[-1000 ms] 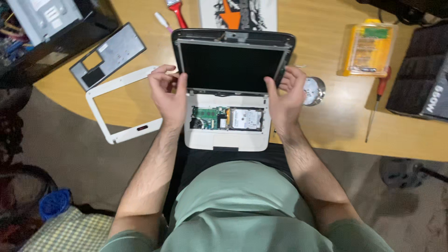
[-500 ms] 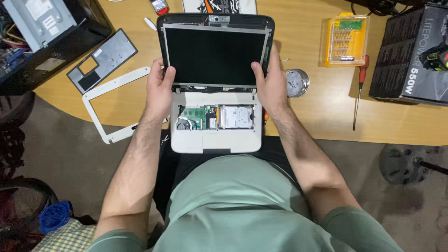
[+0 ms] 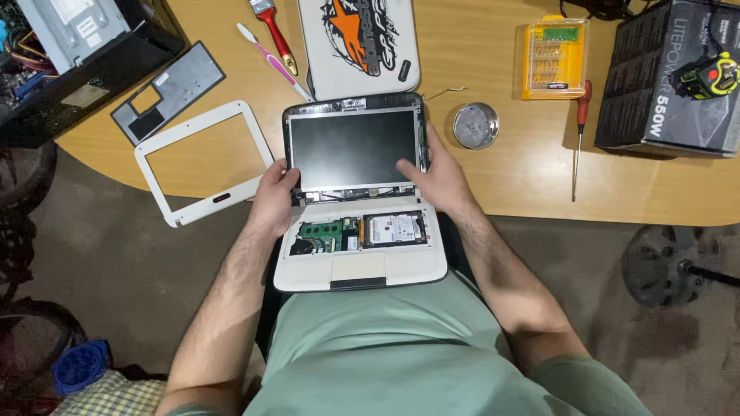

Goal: The person connects a ribbon cable to the back of a laptop screen, then uses a screwdriver to secure the screen to the laptop chassis. They align and attach the white screen bezel around the display, then continue using the screwdriver on the laptop's internal components.

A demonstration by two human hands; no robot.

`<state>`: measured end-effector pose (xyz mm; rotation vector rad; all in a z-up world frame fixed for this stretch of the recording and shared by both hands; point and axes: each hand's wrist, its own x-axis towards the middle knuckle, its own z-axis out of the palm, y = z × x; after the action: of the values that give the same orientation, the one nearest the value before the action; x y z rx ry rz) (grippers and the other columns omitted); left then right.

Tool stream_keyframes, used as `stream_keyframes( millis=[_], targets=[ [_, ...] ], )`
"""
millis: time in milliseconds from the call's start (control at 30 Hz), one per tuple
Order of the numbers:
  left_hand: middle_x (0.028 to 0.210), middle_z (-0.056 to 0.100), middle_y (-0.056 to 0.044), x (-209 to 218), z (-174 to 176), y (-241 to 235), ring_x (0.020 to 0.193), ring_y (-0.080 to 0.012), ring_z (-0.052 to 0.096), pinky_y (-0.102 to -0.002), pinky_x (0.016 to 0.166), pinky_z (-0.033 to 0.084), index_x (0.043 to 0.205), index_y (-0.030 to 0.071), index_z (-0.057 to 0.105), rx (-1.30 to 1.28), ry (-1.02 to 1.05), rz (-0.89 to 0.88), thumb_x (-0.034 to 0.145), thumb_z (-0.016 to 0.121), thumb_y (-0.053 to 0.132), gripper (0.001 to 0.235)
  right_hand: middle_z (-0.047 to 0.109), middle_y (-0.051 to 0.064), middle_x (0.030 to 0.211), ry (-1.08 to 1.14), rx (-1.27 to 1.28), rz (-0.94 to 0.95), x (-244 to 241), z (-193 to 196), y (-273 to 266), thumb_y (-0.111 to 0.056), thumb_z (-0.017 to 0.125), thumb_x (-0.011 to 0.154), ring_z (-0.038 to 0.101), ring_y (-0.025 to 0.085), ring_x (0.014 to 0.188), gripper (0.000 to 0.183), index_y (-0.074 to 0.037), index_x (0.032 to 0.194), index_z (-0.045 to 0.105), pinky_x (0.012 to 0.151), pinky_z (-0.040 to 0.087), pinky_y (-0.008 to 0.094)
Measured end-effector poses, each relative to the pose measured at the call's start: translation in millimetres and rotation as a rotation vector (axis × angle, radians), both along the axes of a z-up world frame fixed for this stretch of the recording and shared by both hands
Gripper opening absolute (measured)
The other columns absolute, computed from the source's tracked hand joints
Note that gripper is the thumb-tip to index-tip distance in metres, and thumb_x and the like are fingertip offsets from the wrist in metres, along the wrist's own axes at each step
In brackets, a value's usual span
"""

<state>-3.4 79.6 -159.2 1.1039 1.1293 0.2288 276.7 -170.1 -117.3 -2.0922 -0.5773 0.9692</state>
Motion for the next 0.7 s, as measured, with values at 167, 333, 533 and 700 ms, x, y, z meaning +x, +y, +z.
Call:
stream_keyframes(
  millis=[167,333,533,700],
  targets=[
    [0.129,0.068,-0.016,-4,8,-3,0.113,-0.0241,0.069,-0.043,0.099,0.066,0.162,0.007,0.059,0.086,-0.001,-0.030,0.125,0.061,0.009,0.037,0.078,0.023,0.161,0.063,0.038,-0.032,-4,13,-14,-0.022,0.099,0.097,0.082,0.037,0.140,0.123,-0.012,0.196,0.027,0.122,0.066,0.051],
    [0.158,0.068,-0.038,-11,26,8,0.139,-0.0378,0.071,-0.057,0.119,0.063,0.180,0.013,0.037,0.168,0.062,-0.165,0.125,0.056,0.004,0.060,0.078,0.027,0.150,0.053,0.105,0.018,-6,20,-17,-0.011,0.100,0.091,0.086,0.037,0.129,0.125,-0.007,0.194,0.029,0.111,0.073,0.047],
    [0.139,0.080,-0.032,-26,19,-7,0.126,-0.0356,0.081,-0.053,0.109,0.067,0.181,0.017,0.044,0.202,0.205,-0.224,0.118,0.062,0.002,0.067,0.074,0.025,0.139,0.136,0.138,0.016,-23,-5,-37,-0.004,0.104,0.088,0.087,0.033,0.118,0.119,-0.010,0.191,0.043,0.100,0.076,0.042],
    [0.158,0.074,-0.034,-25,38,-17,0.138,-0.0497,0.079,-0.061,0.114,0.066,0.185,0.001,0.044,0.348,0.240,-0.317,0.110,0.071,-0.001,0.080,0.076,0.033,0.145,-0.025,-0.104,0.067,-25,16,-25,-0.026,0.108,0.093,0.086,0.045,0.124,0.104,-0.010,0.183,0.059,0.104,0.076,0.046]
  ],
)
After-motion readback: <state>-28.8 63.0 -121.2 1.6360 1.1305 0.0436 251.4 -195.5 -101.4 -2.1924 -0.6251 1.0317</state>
